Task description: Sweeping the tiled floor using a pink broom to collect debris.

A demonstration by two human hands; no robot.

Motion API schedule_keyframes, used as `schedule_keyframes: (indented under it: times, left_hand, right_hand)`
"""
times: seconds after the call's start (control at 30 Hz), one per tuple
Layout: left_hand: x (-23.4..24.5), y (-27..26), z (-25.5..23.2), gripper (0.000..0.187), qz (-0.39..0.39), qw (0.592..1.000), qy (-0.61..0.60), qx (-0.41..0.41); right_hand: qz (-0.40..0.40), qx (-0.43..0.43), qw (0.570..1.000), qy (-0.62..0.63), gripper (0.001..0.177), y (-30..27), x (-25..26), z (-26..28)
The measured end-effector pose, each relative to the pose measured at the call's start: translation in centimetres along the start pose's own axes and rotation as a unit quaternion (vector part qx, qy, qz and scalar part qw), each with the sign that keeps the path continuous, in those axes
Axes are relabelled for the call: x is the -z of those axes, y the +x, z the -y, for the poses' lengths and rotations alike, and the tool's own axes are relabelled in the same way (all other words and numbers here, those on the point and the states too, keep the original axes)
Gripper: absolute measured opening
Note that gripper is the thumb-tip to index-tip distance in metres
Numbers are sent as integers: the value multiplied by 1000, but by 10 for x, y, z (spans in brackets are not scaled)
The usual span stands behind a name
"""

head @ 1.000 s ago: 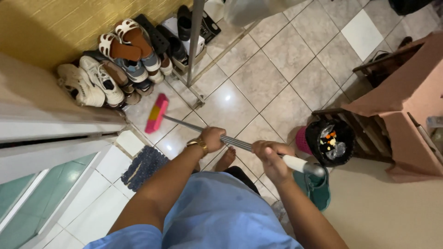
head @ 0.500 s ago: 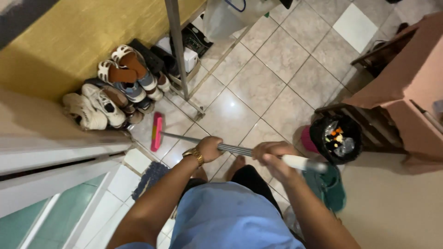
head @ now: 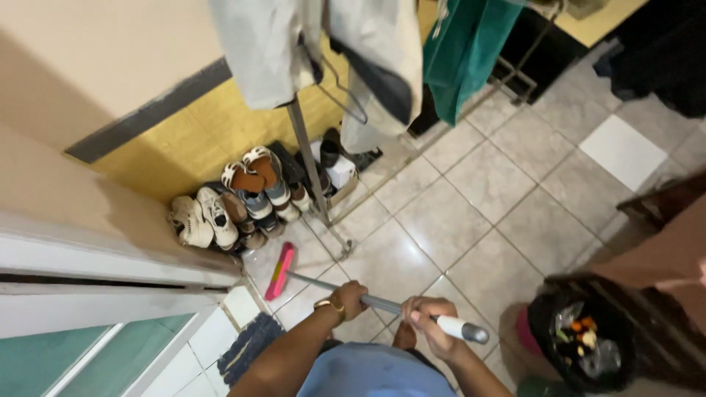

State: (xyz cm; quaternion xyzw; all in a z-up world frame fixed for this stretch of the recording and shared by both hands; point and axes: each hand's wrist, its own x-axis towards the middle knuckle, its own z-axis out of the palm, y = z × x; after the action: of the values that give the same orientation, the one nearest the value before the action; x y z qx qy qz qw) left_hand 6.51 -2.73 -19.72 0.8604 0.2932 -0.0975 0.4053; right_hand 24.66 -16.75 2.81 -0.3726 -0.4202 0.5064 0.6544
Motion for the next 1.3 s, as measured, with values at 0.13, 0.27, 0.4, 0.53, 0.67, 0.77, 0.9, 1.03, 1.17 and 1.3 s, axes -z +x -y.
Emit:
schedule_keyframes:
  times: [0.13, 0.27, 0.4, 0.53, 0.67, 0.77, 0.9, 1.03, 1.17, 1.3]
  left_hand:
    - [-12, 18, -24, 16, -18, 999, -5, 28]
    - [-18, 38, -36, 17, -23, 998, 13, 58]
    - [-12, 39, -60, 20, -11, 995, 10, 100]
    - [-13, 46, -61, 19, -11, 991, 21, 129]
    - [-38, 46, -50, 21, -7, 992, 17, 123]
    - [-29, 44, -62, 21, -5, 993, 8, 119]
    - [-12, 36, -60, 22, 42, 992, -7, 116]
    - [13, 25, -62, 23, 50, 994, 17, 91]
    - [18, 20, -38, 22, 11, 998, 16, 53]
    - [9, 15, -6, 17, -44, 999, 5, 16]
  right_hand:
    - [39, 3, 999, 2, 42, -9, 52, -4]
    - [57, -27, 998, 3, 43, -3, 83, 2]
    - [88, -22, 996, -2, 40, 4, 102, 10]
    - [106, -23, 994, 8, 41, 10, 118, 4]
    - [75, -47, 996, 11, 42, 4, 120, 5]
    - [70, -32, 997, -4, 41, 2, 117, 5]
    - [59, -47, 997, 11, 42, -1, 111, -10]
    - [35, -37, 999, 8, 42, 8, 84, 7]
    - [46, 3, 998, 32, 40, 19, 55, 13]
    - [55, 23, 998, -1, 36, 18, 20, 10]
